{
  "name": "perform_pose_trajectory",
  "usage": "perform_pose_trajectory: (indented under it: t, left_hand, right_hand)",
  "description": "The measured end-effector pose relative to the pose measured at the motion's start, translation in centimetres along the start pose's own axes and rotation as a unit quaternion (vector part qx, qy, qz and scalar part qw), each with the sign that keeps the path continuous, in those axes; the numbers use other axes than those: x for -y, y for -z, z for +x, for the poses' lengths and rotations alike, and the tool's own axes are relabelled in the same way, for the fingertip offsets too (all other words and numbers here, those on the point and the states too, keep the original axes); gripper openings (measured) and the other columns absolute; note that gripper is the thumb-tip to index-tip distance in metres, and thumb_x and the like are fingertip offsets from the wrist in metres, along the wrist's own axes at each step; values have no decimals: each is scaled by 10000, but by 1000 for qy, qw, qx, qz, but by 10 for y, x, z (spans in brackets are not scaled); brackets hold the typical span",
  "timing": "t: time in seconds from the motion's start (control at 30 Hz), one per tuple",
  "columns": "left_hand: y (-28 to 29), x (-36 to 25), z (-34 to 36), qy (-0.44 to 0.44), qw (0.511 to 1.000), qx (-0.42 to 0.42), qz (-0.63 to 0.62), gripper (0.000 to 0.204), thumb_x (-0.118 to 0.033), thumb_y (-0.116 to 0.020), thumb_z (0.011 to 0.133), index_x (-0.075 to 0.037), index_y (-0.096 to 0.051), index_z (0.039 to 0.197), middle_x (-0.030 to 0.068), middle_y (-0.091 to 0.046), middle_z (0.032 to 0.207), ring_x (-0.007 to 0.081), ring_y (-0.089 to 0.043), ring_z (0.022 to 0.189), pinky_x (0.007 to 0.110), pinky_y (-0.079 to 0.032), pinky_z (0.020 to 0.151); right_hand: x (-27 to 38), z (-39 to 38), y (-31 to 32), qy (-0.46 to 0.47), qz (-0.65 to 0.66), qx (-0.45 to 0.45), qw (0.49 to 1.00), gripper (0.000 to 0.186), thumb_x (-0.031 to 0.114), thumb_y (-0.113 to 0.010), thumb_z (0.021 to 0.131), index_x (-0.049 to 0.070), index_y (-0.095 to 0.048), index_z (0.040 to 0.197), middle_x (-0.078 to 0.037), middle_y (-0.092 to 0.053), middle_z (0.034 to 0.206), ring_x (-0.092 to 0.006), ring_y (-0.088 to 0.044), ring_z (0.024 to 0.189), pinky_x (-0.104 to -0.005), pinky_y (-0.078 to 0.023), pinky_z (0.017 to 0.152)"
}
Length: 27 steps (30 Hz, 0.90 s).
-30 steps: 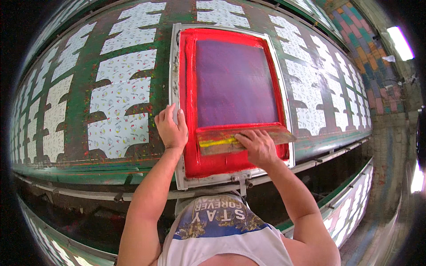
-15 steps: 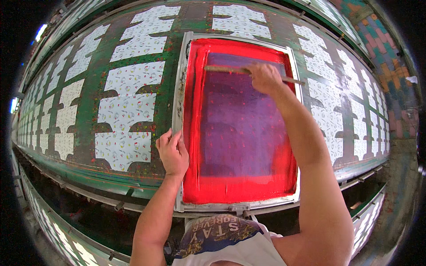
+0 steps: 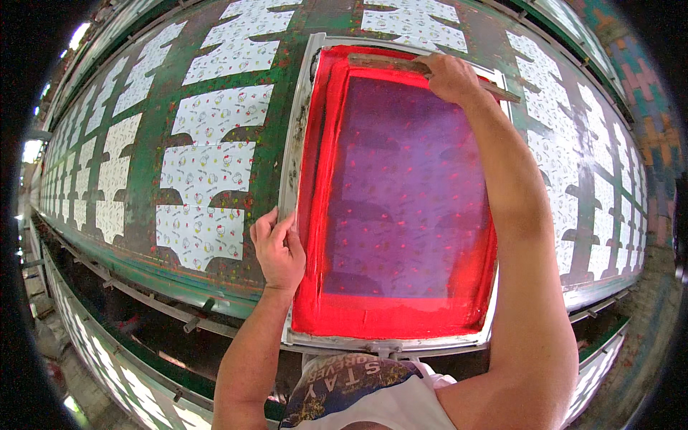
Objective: The person performs screen printing by repeatedly placing a red-framed screen over patterned sheets on a long table and using a squeegee to pull purple ink across the mesh. The person lifts the screen, moves to the next sheet, and repeats the process along the table.
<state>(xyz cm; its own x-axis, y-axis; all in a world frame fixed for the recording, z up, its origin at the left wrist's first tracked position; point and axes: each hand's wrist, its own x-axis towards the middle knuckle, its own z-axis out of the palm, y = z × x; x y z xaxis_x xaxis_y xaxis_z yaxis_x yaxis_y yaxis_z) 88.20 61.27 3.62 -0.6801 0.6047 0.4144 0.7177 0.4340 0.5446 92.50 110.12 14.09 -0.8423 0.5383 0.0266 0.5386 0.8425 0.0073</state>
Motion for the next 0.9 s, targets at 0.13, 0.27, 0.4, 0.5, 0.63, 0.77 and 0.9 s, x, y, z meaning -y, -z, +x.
perform_pose_trajectory:
  t: [0.13,0.27,0.4,0.5,0.63,0.77,0.9]
  left_hand:
    - [-2,2,-1,3,1000,0,-6,295,-55,-725,966,-78,-797,1251,190,-690,1284,394,-644,1210,516,-458,1110]
    - [0,2,-1,11,1000,12,0,282,-65,-730,968,-74,-794,1243,196,-688,1297,399,-641,1221,528,-453,1114]
    - [0,0,3,-10,1000,-4,-3,298,-22,-718,941,-61,-797,1225,203,-679,1259,413,-638,1191,531,-462,1094]
    - [-1,2,1,-14,1000,-9,2,310,-7,-706,923,-57,-799,1215,205,-675,1236,421,-635,1183,536,-461,1096]
    - [-4,14,-6,-25,1000,-4,17,282,-41,-700,934,-62,-802,1196,203,-684,1240,413,-633,1221,540,-452,1112]
    - [-10,24,-9,-35,999,-24,7,285,-94,-707,953,-79,-814,1216,204,-704,1258,393,-643,1240,530,-452,1115]
    - [-14,29,-10,-38,999,-33,-18,323,-199,-757,938,-82,-825,1231,194,-726,1250,374,-654,1246,519,-453,1124]
  right_hand:
    - [-6,5,-2,20,20,-4,1000,624,62,-606,909,232,-721,1498,-207,-774,1342,-421,-715,1283,-523,-546,1144]
    - [-5,-1,11,55,41,62,996,503,95,-621,919,149,-751,1403,-226,-767,1323,-416,-717,1273,-535,-553,1111]
    - [15,-41,24,76,11,120,990,457,96,-624,923,127,-750,1361,-224,-781,1254,-442,-722,1219,-550,-576,1032]
    - [35,-97,29,81,55,92,991,452,86,-629,914,142,-763,1342,-214,-786,1226,-438,-724,1203,-559,-577,1014]
    - [72,-182,23,66,93,112,987,437,65,-629,909,166,-789,1302,-190,-793,1204,-426,-733,1190,-555,-580,1010]
    - [108,-266,26,91,117,106,983,422,24,-650,913,160,-801,1283,-163,-806,1179,-400,-751,1163,-535,-593,998]
    - [149,-356,29,79,122,87,986,403,24,-702,911,147,-800,1282,-130,-814,1164,-355,-769,1132,-509,-612,967]
